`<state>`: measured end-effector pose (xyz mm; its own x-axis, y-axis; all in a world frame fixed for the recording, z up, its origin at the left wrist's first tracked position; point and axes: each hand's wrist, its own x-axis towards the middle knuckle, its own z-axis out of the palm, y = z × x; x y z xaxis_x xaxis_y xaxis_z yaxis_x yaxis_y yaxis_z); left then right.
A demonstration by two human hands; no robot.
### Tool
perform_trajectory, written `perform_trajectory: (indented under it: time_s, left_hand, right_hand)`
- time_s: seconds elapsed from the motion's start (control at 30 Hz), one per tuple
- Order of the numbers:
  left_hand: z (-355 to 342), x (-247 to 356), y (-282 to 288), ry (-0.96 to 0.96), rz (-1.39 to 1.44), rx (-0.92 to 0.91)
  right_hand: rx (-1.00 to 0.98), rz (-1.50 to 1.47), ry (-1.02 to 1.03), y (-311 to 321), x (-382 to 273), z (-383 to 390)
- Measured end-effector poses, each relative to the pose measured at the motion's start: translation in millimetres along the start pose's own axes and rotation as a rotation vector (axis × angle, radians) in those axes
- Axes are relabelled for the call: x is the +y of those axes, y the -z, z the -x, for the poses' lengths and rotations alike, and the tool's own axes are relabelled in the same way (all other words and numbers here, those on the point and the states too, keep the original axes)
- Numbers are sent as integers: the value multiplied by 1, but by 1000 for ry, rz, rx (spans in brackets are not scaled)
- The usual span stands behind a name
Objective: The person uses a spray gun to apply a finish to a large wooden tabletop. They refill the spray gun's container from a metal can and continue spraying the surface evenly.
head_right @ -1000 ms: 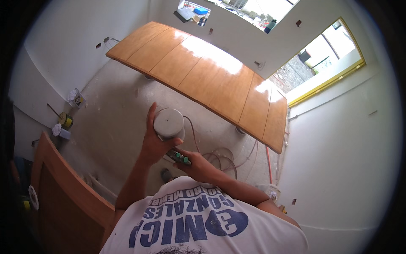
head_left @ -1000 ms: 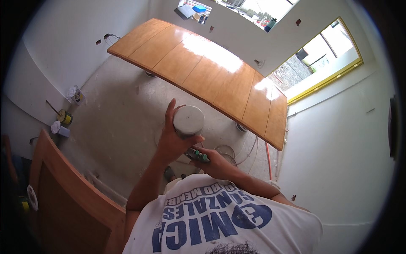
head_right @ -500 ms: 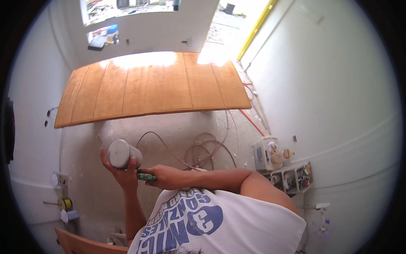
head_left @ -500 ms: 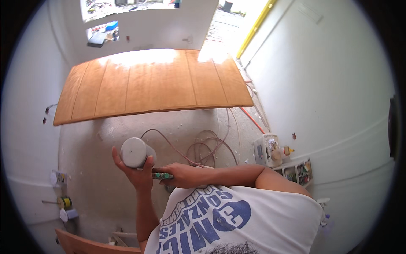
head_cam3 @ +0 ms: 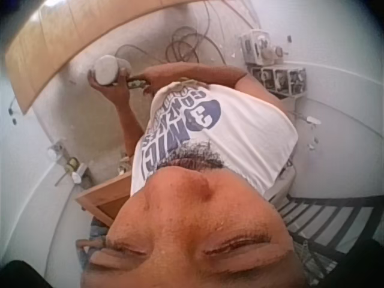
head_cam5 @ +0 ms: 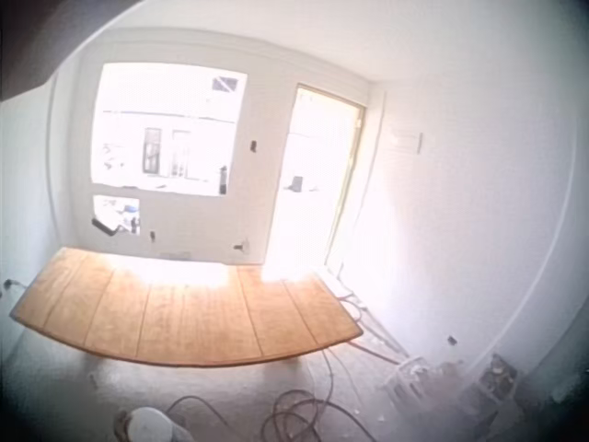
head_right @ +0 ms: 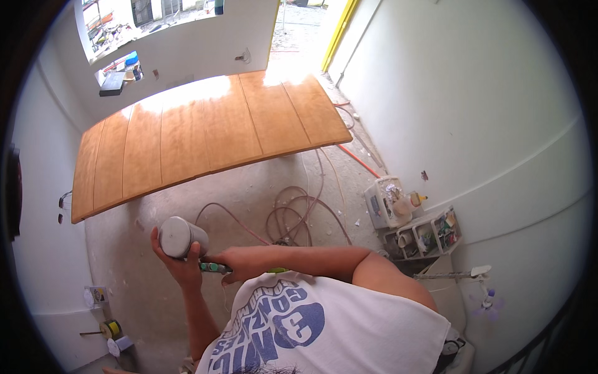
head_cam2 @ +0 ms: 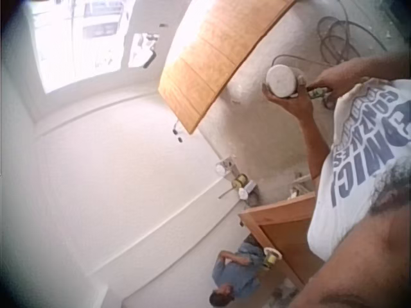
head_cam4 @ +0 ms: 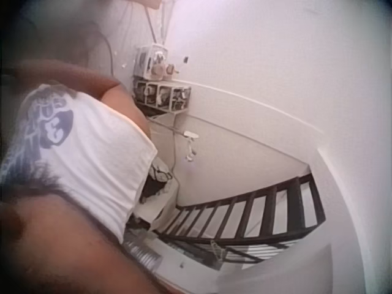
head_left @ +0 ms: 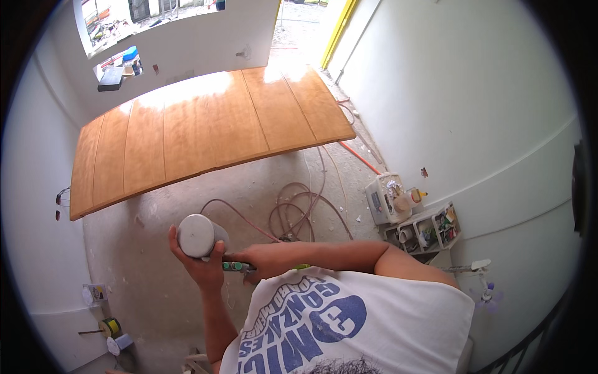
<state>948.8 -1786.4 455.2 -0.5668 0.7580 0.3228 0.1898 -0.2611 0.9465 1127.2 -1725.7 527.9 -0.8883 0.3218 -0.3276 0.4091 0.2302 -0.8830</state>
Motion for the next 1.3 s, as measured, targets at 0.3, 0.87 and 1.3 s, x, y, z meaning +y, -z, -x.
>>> perform_trajectory:
  time_s: [0.3, 0.87, 1.3]
  left_hand:
    - [-2, -9, 45, 96, -100, -1]
    - [92, 57, 137, 10, 691, -920]
    - [89, -64, 38, 294, -270, -962]
  right_hand:
    - [184, 17, -118, -17, 37, -48]
    - [384, -193, -295, 35, 32, -34]
    - [294, -163, -265, -3, 4, -33]
